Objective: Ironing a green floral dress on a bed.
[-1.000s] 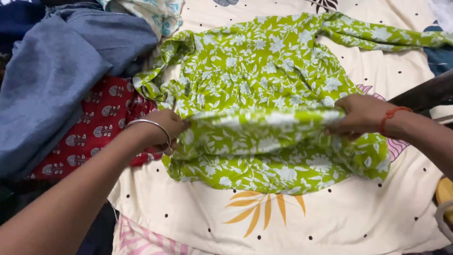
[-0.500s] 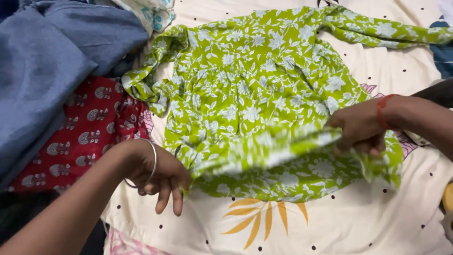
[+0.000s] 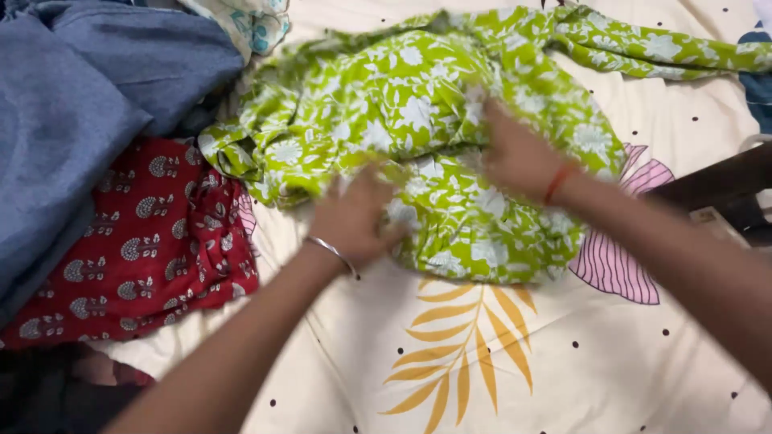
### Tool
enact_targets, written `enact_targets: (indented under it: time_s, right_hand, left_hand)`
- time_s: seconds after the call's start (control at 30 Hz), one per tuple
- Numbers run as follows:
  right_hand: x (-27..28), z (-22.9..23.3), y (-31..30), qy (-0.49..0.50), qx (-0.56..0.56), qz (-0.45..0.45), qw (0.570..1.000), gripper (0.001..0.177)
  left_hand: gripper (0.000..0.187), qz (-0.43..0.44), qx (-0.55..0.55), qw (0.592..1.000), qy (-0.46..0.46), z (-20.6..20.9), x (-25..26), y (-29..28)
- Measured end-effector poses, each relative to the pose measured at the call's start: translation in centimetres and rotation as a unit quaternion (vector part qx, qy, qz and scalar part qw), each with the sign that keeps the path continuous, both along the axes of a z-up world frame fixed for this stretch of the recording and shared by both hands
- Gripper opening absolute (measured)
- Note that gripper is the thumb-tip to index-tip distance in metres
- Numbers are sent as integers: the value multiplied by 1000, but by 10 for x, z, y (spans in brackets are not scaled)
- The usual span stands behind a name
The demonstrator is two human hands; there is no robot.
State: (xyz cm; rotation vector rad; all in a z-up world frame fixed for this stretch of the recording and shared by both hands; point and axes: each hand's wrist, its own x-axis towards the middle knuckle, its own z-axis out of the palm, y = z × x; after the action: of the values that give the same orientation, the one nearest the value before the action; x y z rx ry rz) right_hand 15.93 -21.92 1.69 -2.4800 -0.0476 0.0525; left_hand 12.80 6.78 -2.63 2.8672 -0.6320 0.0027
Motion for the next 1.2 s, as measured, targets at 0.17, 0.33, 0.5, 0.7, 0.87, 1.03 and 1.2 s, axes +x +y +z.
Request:
enact_targets:
  time_s: [0.17, 0.33, 0.5, 0.7, 0.87, 1.03, 1.2]
  right_hand:
    - [-81, -26, 44, 58, -195, 276, 939, 94]
    - [-91, -43, 30, 89, -152, 184, 967, 96]
    - [-115, -68, 26, 105, -58, 172, 978, 74]
    - [-160, -35, 39, 106, 14, 312, 944, 38]
    - [-161, -28, 25, 164, -16, 314, 935, 58]
    - [-155, 13, 33, 211, -172, 266, 925, 75]
    - [-153, 11, 4, 301, -290, 156, 895, 78]
  left_hand:
    - [104, -114, 97, 981, 127, 21, -53, -14]
    - [91, -81, 75, 988, 104, 8, -44, -3]
    - [97, -215, -23, 976, -14, 11, -52, -28]
    - [46, -309, 29, 947, 83, 5, -78, -31]
    - [10, -320, 97, 941, 52, 3, -92, -8]
    - [14, -335, 73, 937, 59, 7, -111, 5]
    - [22, -314, 41, 945, 83, 12, -125, 27]
